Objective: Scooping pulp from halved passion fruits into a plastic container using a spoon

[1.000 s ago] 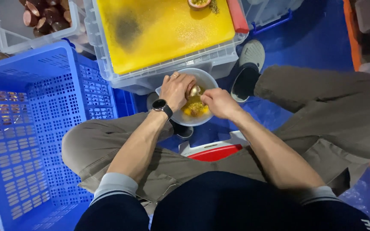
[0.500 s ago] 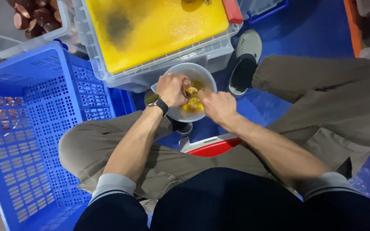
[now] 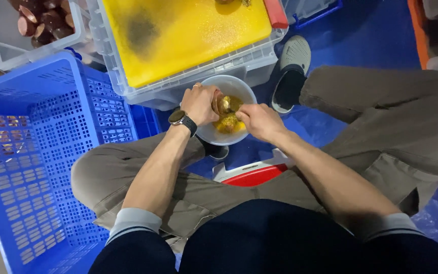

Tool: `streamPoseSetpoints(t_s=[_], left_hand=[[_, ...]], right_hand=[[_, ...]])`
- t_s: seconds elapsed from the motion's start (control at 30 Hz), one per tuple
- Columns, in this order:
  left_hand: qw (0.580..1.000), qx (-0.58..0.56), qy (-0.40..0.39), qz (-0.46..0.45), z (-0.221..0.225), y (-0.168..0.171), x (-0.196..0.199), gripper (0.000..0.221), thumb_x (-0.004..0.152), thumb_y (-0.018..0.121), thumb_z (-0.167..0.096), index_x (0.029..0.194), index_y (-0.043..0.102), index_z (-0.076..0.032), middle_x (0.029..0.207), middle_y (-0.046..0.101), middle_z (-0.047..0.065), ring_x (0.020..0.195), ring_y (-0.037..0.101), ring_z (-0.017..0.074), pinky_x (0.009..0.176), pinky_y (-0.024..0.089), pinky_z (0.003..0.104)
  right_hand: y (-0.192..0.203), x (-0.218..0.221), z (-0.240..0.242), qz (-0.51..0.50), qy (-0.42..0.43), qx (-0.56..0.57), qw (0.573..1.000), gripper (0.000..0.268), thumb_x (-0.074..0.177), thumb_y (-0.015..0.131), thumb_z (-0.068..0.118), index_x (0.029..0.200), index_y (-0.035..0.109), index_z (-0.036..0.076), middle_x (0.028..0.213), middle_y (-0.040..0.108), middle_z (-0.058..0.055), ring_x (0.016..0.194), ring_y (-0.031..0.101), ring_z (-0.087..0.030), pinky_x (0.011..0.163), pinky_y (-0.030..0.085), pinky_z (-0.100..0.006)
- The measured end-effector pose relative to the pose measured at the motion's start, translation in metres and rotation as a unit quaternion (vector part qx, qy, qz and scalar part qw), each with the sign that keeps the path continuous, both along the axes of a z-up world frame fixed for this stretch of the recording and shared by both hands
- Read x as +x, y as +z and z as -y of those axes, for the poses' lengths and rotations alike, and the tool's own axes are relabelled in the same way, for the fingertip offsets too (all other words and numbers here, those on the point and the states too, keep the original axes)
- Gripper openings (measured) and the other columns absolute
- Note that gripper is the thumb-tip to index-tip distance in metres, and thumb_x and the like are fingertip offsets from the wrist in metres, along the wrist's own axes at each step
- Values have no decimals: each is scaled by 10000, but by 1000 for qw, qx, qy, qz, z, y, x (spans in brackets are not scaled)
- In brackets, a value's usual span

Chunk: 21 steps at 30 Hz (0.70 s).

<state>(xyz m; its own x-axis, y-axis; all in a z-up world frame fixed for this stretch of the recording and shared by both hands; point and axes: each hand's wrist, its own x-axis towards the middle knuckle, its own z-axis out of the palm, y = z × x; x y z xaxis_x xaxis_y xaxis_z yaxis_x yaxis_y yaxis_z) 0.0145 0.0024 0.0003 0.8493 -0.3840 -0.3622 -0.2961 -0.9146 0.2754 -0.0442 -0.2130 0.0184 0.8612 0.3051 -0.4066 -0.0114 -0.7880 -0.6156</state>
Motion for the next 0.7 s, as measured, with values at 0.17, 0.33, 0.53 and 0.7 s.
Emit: streamPoseSetpoints(t_s=[0.17, 0.33, 0.53, 0.7], left_hand=[[1000, 10, 3, 11, -6, -15, -4, 489, 647, 739, -356, 1109, 708, -199, 959, 731, 109, 1105, 623, 360, 828, 497, 442], [999, -36, 7, -3, -1, -19, -4, 420, 620, 787, -368, 981, 737, -159, 878, 745, 146, 990, 671, 381, 798, 535, 448], [977, -144, 88, -129, -3, -9, -1, 179, 648, 855, -335, 582, 744, -212, 752, 731, 151, 824, 707, 423, 729, 576, 424], [989, -49, 81, -114, -4, -13, 1, 303, 618, 853, -440, 683, 723, -174, 779, 709, 124, 886, 719, 376, 763, 582, 488]], right_hand=[[0, 2, 3, 44, 42, -55, 997, 342, 1061, 467, 394, 958, 711, 178, 888, 754, -129, 874, 758, -397, 769, 604, -513], [-16, -2, -1, 145, 67, -96, 983, 317, 1068, 426, 322, 912, 661, 178, 825, 713, -61, 804, 762, -302, 714, 611, -426], [-30, -5, 5, 310, 95, -144, 935, 207, 1069, 507, 259, 952, 665, 193, 792, 635, 13, 750, 721, -205, 602, 593, -349], [3, 0, 3, 149, 38, -23, 988, 354, 1084, 493, 341, 851, 692, 164, 769, 683, -60, 788, 741, -305, 672, 594, -425]])
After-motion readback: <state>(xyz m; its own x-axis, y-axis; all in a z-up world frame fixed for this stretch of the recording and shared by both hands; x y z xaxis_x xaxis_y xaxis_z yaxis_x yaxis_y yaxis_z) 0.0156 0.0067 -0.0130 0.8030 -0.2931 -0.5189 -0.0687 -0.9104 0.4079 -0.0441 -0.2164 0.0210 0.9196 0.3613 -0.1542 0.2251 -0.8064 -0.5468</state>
